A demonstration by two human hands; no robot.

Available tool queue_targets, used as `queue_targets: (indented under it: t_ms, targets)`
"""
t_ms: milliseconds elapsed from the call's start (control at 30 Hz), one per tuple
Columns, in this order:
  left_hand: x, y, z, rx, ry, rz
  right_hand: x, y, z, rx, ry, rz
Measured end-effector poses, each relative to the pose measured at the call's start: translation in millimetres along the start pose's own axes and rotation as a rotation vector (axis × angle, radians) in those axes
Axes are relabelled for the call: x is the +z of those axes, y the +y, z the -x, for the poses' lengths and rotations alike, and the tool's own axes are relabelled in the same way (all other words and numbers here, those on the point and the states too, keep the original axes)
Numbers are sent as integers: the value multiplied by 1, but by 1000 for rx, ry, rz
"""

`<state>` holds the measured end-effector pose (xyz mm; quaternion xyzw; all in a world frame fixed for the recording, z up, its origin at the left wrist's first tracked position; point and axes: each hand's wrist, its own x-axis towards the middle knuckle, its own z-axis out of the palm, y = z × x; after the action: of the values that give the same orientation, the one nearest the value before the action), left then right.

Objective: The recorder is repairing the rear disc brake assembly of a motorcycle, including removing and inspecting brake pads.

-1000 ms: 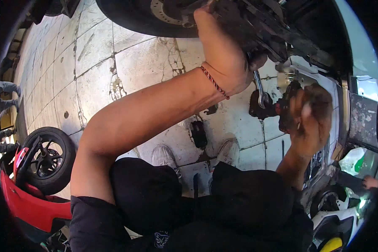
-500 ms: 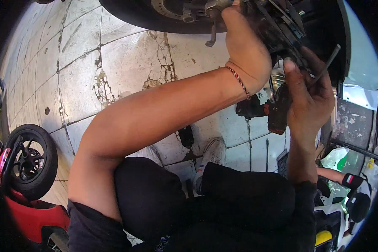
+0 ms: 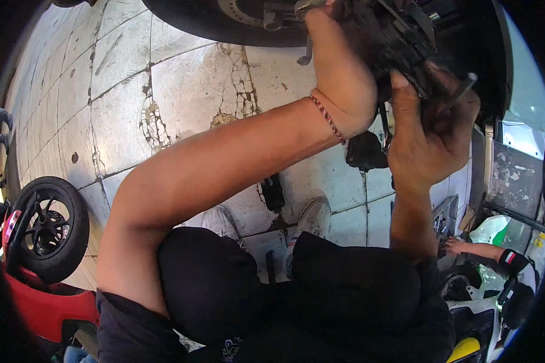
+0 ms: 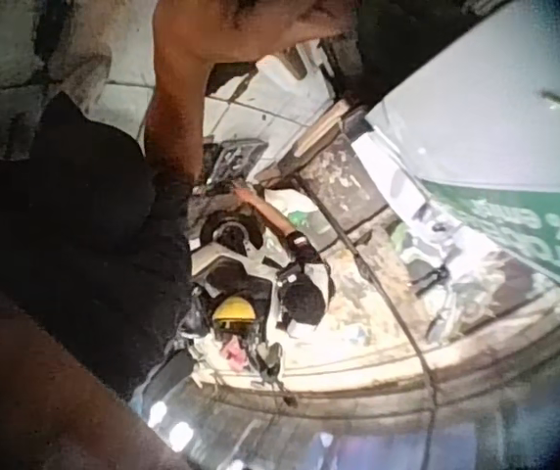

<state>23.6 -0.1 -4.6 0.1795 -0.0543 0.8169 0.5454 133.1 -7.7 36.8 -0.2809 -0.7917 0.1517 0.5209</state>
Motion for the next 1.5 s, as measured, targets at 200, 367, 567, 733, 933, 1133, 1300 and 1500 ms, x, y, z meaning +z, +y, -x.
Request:
queue_targets:
  t_ms: [200,367,567,733,933,1133,1300,1500]
  targets:
    - [-7,20,2,-46,28,-197,-3,2,-1,-399,-54,307]
    - [-2,43,11,-229,-31,-67,8,17,5,-427,62,220]
    - [13,77,27,-508,-167,-117,19,17,16,-374,38,54]
    - [25,75,33,-103,7,-800,41,9,26,-376,75,-131]
    - [18,78,36,-99,-26,-923,41,11,37,-305,64,-87]
    - [21,69,46,-193,141,-710,47,12,41,-273,114,-182]
    - [32,73,43,-299,261,-630,45,14,38,-288,101,-184]
    - [7,82,58,-365,297,-723,37,16,35,-355,71,-67]
